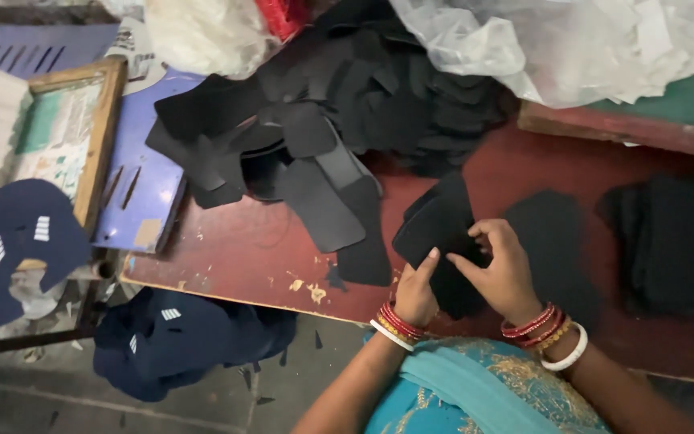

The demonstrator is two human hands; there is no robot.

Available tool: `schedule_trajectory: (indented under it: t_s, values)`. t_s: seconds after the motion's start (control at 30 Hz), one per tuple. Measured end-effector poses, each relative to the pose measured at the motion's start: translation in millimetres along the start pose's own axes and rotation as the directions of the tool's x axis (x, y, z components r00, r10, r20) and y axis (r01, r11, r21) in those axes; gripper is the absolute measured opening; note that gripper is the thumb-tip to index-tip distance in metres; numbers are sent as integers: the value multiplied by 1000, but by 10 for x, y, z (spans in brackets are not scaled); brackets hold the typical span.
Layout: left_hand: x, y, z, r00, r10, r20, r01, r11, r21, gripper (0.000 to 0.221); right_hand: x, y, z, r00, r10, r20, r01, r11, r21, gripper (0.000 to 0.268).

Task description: Sorting and stacking black shoe components on a table in a workshop.

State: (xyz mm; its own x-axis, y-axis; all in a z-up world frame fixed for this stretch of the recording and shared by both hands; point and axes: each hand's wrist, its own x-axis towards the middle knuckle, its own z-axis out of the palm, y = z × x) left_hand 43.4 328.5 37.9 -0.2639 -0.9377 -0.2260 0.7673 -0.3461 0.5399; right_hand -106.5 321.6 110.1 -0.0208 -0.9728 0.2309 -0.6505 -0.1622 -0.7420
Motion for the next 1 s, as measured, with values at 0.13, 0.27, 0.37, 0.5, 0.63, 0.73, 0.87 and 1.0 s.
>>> schedule_trajectory:
  t_s: [0.13, 0.27, 0.37, 0.5, 0.63, 0.73, 0.87, 1.0]
  values:
    - [135, 252, 76, 988, 48, 149, -126, 808, 576, 35, 257, -483, -519, 919, -391, -44, 361, 882, -303, 71]
    - [171, 776, 607, 845, -266, 464, -468, 53, 882, 37, 358, -268, -764, 832, -428, 352, 546, 743, -386, 70]
    - [280, 1320, 637, 730, -419, 540, -476, 255, 842, 38, 391, -150, -960, 844, -86, 530, 200, 966, -163, 44]
    - [110, 1676, 375, 625, -282, 728, -509, 560, 654, 46, 245, 27, -896, 899, -5, 439, 12, 1000, -13, 27]
    - [-105, 1229, -336, 982, -167, 88, -53, 207, 977, 31, 70, 325, -443, 959, -121, 257, 98, 990, 100, 23]
    - [-241, 957, -725, 967, 179, 182, -211, 158, 965, 36, 50, 426, -231, 944, -55, 327, 25, 995, 96, 28]
    - [-349, 794, -646, 815, 565, 132, -332, 267, 905, 62, 75, 572, -112, 952, -93, 292, 45, 985, 165, 47]
    - [-113, 527, -663, 792, 594, 142, -359, 265, 895, 63, 107, 609, 152, 944, -182, 275, 101, 953, 284, 51]
